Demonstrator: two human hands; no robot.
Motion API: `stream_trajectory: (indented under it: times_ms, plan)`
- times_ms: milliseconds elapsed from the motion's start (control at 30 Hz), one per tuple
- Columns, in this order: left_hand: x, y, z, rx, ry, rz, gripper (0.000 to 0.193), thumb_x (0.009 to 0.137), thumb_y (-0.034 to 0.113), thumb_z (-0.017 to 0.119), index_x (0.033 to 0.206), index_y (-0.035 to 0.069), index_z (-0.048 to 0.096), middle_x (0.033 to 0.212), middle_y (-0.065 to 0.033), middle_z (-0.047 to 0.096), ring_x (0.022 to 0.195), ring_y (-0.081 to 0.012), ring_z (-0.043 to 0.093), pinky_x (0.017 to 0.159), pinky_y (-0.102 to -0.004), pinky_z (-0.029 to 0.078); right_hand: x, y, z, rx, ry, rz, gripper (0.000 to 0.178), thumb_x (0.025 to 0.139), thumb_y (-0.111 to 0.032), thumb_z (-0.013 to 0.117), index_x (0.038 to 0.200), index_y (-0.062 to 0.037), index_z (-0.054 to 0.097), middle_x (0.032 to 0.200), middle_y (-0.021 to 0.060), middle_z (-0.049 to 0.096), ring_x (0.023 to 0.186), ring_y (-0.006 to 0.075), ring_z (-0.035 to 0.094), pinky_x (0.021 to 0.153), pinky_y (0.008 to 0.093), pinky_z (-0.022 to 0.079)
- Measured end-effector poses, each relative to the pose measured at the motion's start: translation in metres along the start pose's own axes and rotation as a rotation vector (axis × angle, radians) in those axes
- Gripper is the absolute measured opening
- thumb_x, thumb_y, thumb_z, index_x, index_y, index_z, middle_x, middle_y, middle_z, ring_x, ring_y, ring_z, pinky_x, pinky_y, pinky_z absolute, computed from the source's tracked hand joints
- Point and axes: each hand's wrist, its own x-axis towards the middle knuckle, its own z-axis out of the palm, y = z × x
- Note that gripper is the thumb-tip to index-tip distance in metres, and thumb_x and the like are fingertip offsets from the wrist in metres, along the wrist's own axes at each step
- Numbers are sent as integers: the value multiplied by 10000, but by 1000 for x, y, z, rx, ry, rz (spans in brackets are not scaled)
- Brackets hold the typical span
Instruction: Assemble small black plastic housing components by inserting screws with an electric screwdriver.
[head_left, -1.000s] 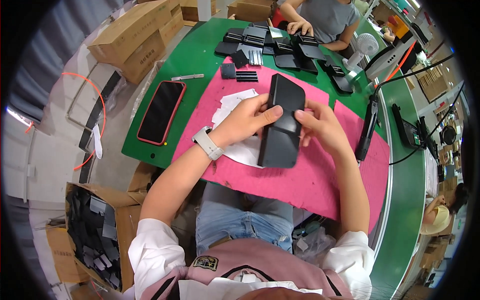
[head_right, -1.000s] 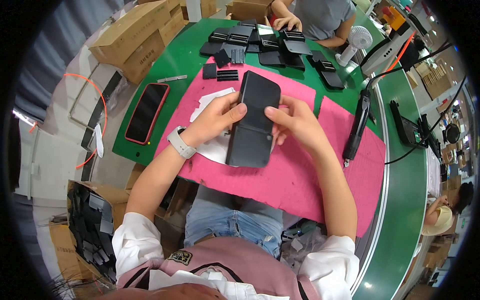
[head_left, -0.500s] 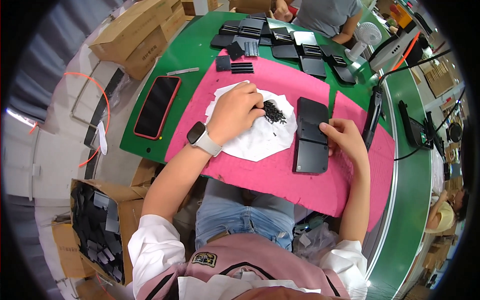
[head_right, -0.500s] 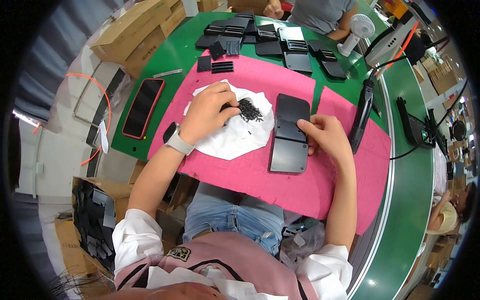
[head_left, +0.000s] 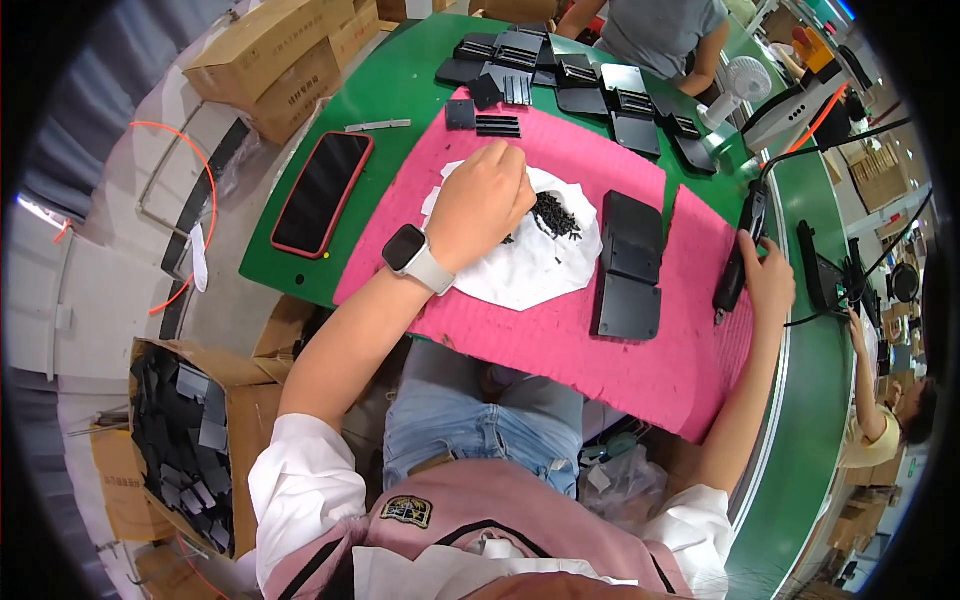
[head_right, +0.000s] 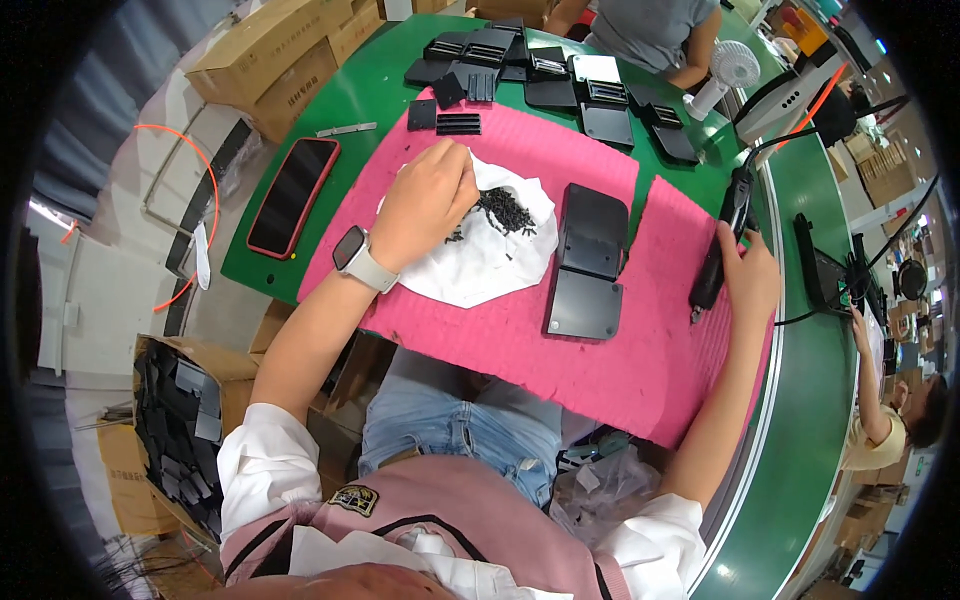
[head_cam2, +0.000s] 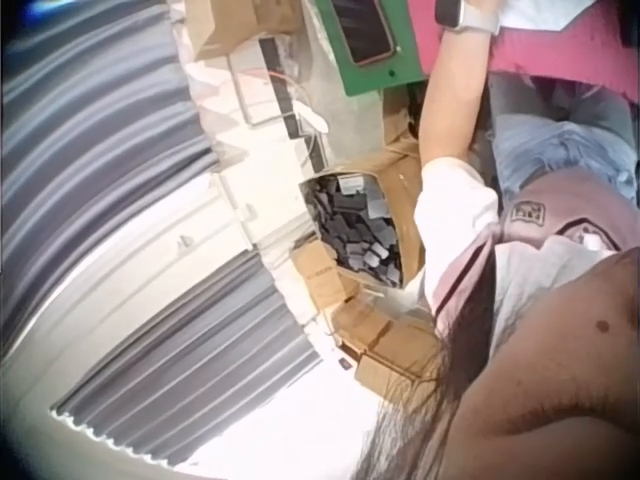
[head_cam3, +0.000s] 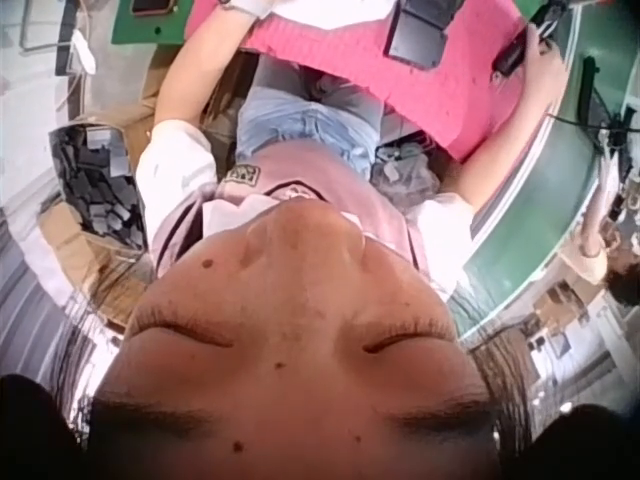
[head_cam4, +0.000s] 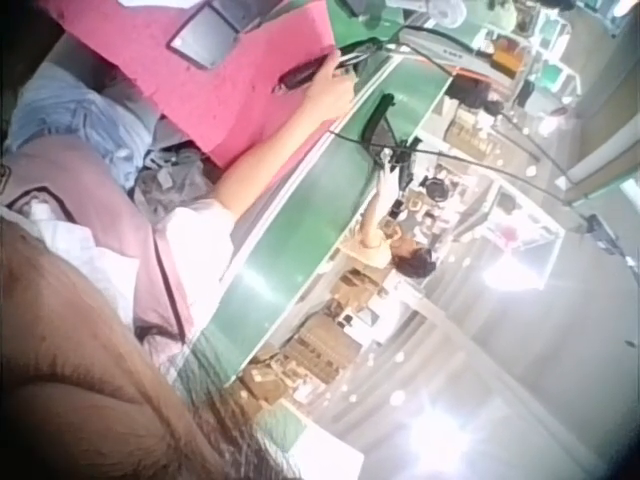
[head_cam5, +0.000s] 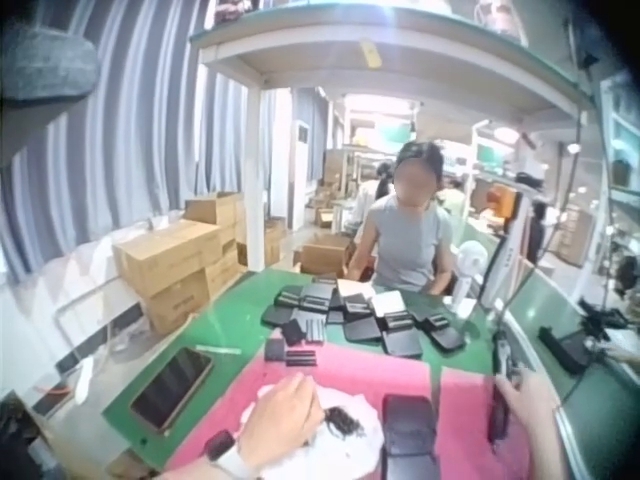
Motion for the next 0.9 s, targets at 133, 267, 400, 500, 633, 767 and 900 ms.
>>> stream_trajectory:
  times_ms: [133,267,400,500,633,767,900]
  plan:
    - [3,7,2,32,6,29,125,808,90,548,761,-2,479,717,-145,519,690,-330,558,598,-433,451,19,3,27,431,-263,33,556,751,-514,650,851,31,606,780,194,633,730,324,623,693,396,466]
    - [6,7,-2,-148,10,-4,143,845,111,556,784,-15,525,703,-141,570,653,-313,583,589,-392,469,30,-8,30,529,-210,-38,441,709,-376,697,822,41,606,676,136,605,623,256,594,612,355,461]
    - [13,13,-5,-738,-102,-371,133,867,115,599,854,-18,604,742,-80,642,622,-145,615,561,-272,488,22,-53,-18,1415,-420,-2,346,748,-212,653,975,38,576,635,34,542,566,137,528,522,275,411]
    - [20,24,-4,-1041,-210,-438,110,882,108,609,901,-1,619,785,-55,646,627,-80,594,557,-212,482,20,-99,-68,1840,-400,-122,339,786,-167,615,1039,43,531,675,62,548,579,153,531,578,284,434]
    - [20,48,6,-1362,-288,-509,114,902,113,584,935,7,606,802,-66,643,633,-89,589,573,-208,478,20,-130,-104,2105,-494,-396,351,892,-237,495,1165,-15,496,702,27,449,583,137,437,684,312,408]
    - [16,55,12,-1453,-331,-530,120,915,129,567,960,20,588,792,-56,625,622,-79,563,586,-214,468,16,-129,-105,2411,-482,-574,372,922,-335,428,1130,-39,513,657,9,428,536,122,414,642,304,383]
    - [15,61,9,-1374,-359,-497,117,923,131,556,958,22,579,773,-49,601,610,-72,535,573,-209,444,17,-125,-97,2469,-574,-701,378,925,-379,395,1084,-60,521,636,-5,430,500,117,404,629,307,373]
